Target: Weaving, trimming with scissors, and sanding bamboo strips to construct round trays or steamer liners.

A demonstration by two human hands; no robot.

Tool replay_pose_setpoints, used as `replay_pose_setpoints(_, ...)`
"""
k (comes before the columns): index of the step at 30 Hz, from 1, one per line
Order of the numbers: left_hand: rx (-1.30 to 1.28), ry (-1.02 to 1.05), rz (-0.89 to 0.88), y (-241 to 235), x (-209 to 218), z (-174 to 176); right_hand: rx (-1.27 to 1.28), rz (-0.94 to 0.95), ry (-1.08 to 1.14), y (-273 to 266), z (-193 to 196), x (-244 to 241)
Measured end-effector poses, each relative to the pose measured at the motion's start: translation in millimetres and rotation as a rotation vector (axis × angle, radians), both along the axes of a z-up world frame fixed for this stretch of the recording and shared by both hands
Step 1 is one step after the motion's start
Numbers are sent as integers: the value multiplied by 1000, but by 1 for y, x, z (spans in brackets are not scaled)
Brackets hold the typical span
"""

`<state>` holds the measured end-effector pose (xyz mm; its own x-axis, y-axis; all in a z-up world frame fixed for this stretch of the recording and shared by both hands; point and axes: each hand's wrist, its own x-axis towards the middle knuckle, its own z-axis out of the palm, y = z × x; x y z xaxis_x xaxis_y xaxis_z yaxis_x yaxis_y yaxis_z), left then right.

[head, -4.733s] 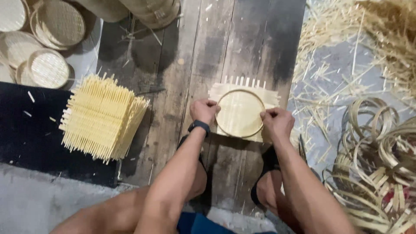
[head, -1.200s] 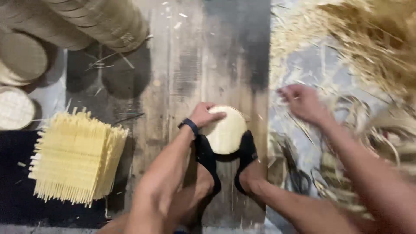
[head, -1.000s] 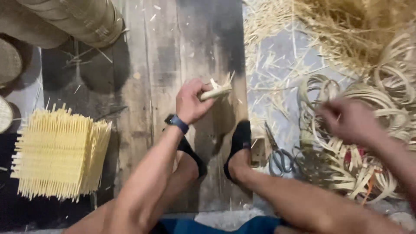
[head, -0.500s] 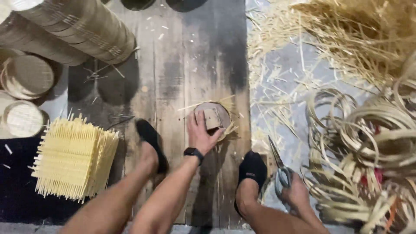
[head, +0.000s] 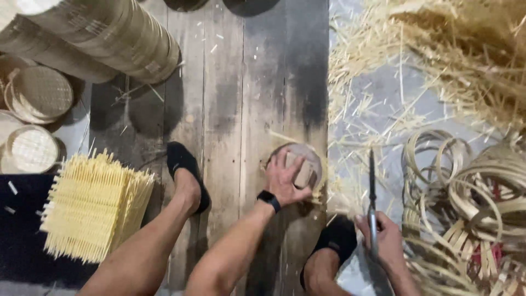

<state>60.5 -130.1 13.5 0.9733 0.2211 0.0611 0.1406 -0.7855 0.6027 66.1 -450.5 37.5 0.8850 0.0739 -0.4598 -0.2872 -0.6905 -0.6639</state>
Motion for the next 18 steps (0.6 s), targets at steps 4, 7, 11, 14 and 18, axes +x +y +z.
replay_pose_setpoints(4,47,251,-244,2,7,28,155,-64,29,52,51,25)
replay_pose_setpoints(7,29,231,-175,-5,13,26,321,-89,-155,78,44,22)
replay_pose_setpoints(11,-139,176,49,-18,0,4,193,-139,770,96,16,22)
replay_pose_setpoints(14,-130,167,38,-18,0,8,211,-173,662,73,6,17)
replay_pose_setpoints(18,-112,162,-20,-16,4,26,86,42,386,46,11,28)
